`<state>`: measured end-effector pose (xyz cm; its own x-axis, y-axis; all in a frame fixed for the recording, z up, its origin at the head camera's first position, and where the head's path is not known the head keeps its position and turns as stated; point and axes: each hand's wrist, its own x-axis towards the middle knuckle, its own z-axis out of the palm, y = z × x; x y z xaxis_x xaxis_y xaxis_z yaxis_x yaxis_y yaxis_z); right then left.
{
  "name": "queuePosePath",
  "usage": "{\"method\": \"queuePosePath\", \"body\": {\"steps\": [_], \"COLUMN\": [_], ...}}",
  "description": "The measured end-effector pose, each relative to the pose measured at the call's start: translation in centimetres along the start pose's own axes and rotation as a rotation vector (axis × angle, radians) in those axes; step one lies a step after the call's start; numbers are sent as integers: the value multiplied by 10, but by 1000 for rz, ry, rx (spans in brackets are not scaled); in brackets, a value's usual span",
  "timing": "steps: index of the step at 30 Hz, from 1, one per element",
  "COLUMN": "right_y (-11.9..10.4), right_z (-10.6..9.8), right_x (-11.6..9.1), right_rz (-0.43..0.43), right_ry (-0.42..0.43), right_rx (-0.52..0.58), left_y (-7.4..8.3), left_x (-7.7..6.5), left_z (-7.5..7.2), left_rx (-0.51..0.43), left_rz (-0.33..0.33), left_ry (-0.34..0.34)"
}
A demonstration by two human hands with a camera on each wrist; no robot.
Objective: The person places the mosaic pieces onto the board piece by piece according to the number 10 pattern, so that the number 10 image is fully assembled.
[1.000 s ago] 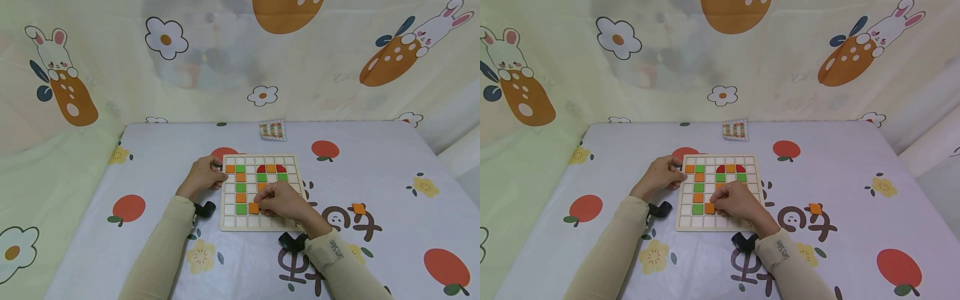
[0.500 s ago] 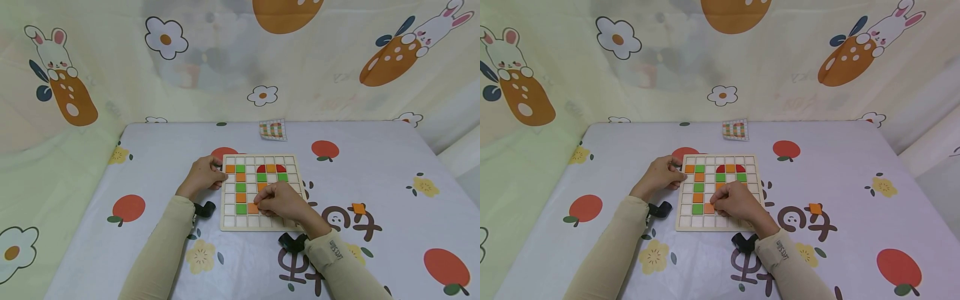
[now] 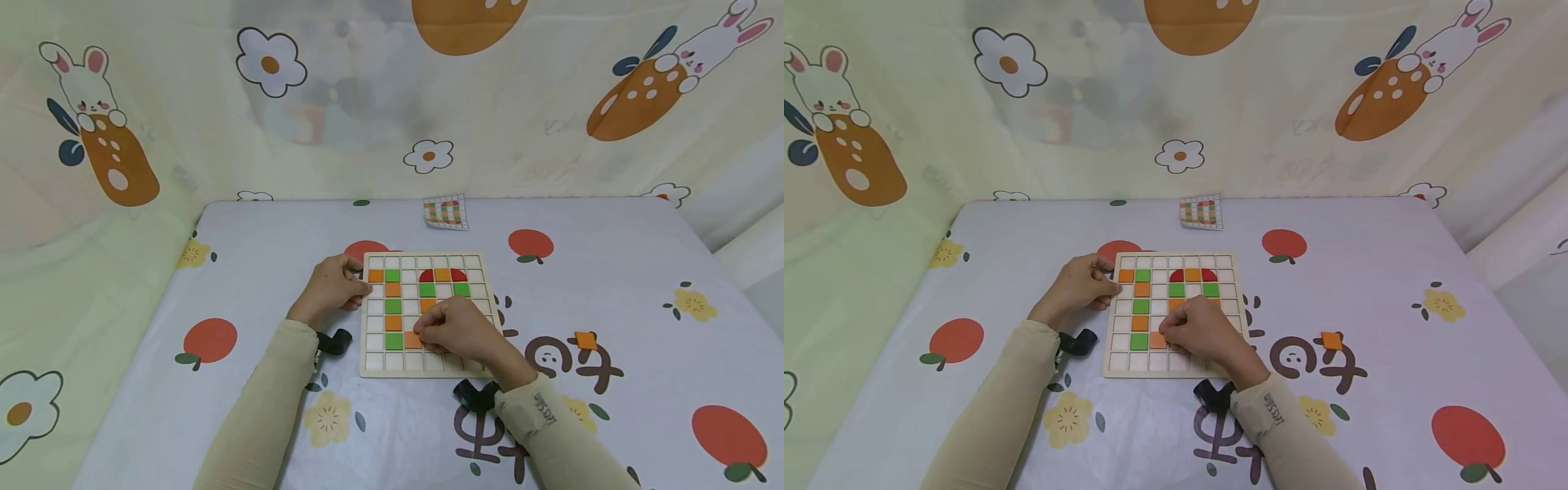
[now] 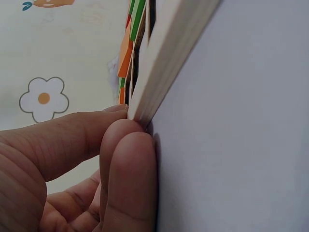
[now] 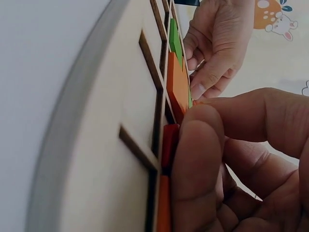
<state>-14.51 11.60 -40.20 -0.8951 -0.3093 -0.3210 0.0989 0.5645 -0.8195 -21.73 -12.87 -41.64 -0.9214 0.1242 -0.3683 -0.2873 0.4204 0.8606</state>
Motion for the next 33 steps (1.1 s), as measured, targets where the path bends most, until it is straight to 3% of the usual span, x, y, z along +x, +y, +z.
{"method": "queuePosePath", "body": {"steps": [28, 33], "right_y": [-4, 4], "right_z": [0, -4], "right_x": [0, -1], "right_rz": [-34, -38], "right_ry": [5, -5], "right_rx": [-100, -34], "left_y": [1, -1], "left_x": [-2, -1], "left_z": [-1, 0], "left_rx": [-13, -5], "left_rz": [12, 14], "left_ry": [-4, -2]}}
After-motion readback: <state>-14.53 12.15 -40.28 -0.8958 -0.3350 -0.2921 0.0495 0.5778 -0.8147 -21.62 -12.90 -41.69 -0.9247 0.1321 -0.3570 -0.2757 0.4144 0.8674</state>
